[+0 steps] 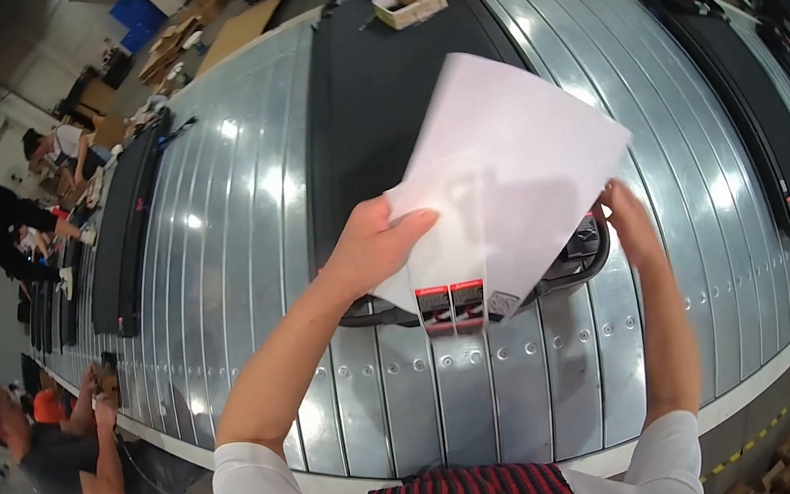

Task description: Applying informational and warning stickers to the frames of treadmills on a conveyor belt.

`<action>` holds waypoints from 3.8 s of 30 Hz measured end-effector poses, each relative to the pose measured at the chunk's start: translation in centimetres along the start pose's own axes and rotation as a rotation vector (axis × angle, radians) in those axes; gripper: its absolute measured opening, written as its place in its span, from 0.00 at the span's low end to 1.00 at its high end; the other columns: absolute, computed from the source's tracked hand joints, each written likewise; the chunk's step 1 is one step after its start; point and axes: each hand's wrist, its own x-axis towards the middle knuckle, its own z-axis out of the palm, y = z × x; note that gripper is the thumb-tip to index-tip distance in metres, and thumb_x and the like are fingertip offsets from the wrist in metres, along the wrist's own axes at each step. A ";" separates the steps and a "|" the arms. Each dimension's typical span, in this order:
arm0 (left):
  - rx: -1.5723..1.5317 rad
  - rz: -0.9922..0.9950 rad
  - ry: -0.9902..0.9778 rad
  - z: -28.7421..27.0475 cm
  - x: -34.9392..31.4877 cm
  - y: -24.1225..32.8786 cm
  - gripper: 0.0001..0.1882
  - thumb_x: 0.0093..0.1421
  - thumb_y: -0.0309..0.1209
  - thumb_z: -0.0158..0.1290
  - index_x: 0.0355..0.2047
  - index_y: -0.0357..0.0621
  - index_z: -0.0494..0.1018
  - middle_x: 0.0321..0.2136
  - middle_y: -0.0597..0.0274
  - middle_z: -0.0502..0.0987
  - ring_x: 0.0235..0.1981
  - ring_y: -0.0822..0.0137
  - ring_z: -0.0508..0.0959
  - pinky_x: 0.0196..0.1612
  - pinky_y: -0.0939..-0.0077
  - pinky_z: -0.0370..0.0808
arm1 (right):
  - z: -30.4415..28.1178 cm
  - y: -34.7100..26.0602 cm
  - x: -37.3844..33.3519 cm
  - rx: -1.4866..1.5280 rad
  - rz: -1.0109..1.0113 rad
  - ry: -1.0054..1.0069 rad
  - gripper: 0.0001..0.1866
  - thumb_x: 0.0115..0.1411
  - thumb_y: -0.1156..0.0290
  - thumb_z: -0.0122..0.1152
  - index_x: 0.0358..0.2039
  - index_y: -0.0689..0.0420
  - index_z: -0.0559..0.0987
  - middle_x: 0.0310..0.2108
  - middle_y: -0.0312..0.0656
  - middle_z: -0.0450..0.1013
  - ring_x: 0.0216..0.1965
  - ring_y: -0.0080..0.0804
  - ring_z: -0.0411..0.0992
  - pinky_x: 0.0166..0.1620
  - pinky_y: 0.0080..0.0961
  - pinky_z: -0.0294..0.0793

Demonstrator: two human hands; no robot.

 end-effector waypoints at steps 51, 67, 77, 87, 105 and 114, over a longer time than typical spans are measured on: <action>-0.901 0.383 -0.663 -18.8 -31.4 -10.4 0.35 0.44 0.31 0.58 0.54 0.44 0.58 0.51 0.58 0.64 0.52 0.55 0.64 0.54 0.52 0.60 | 45.7 -10.9 -30.0 -0.565 -0.685 -0.003 0.14 0.49 0.77 0.59 0.38 0.61 0.73 0.35 0.41 0.72 0.36 0.26 0.69 0.37 0.21 0.69; -0.936 0.271 -0.536 -15.4 -31.8 -11.7 0.37 0.41 0.26 0.59 0.54 0.41 0.58 0.50 0.58 0.65 0.51 0.60 0.65 0.52 0.64 0.62 | 38.9 -8.7 -30.7 -0.225 -0.479 -0.385 0.14 0.59 0.67 0.49 0.40 0.64 0.73 0.32 0.43 0.71 0.33 0.29 0.69 0.37 0.23 0.68; -0.884 0.247 -0.666 -12.7 -30.5 -11.7 0.39 0.38 0.27 0.63 0.52 0.38 0.60 0.48 0.58 0.68 0.50 0.60 0.67 0.51 0.67 0.63 | 34.6 -7.7 -32.4 -0.047 -0.421 -0.463 0.12 0.59 0.69 0.49 0.37 0.64 0.74 0.30 0.41 0.72 0.32 0.26 0.68 0.36 0.20 0.66; -0.900 0.238 -0.614 -15.5 -32.5 -11.9 0.39 0.38 0.26 0.62 0.53 0.40 0.60 0.51 0.56 0.65 0.52 0.56 0.65 0.54 0.61 0.59 | 38.0 -6.9 -32.3 -0.151 -0.540 -0.334 0.11 0.58 0.69 0.50 0.37 0.63 0.74 0.26 0.42 0.73 0.28 0.24 0.70 0.32 0.20 0.68; -0.928 0.128 -0.393 -18.0 -31.5 -11.7 0.27 0.50 0.22 0.51 0.52 0.36 0.59 0.48 0.55 0.66 0.49 0.58 0.68 0.50 0.63 0.66 | 40.0 -4.6 -31.1 0.191 -0.180 -0.101 0.09 0.57 0.70 0.51 0.27 0.62 0.74 0.24 0.35 0.71 0.27 0.19 0.68 0.33 0.18 0.69; -0.425 -0.076 0.030 -16.5 -27.3 -13.1 0.18 0.50 0.30 0.55 0.38 0.30 0.69 0.31 0.56 0.75 0.28 0.67 0.75 0.31 0.73 0.73 | 42.3 -4.6 -30.2 -0.619 -0.677 0.287 0.05 0.53 0.74 0.55 0.26 0.62 0.72 0.18 0.38 0.69 0.19 0.23 0.67 0.23 0.18 0.67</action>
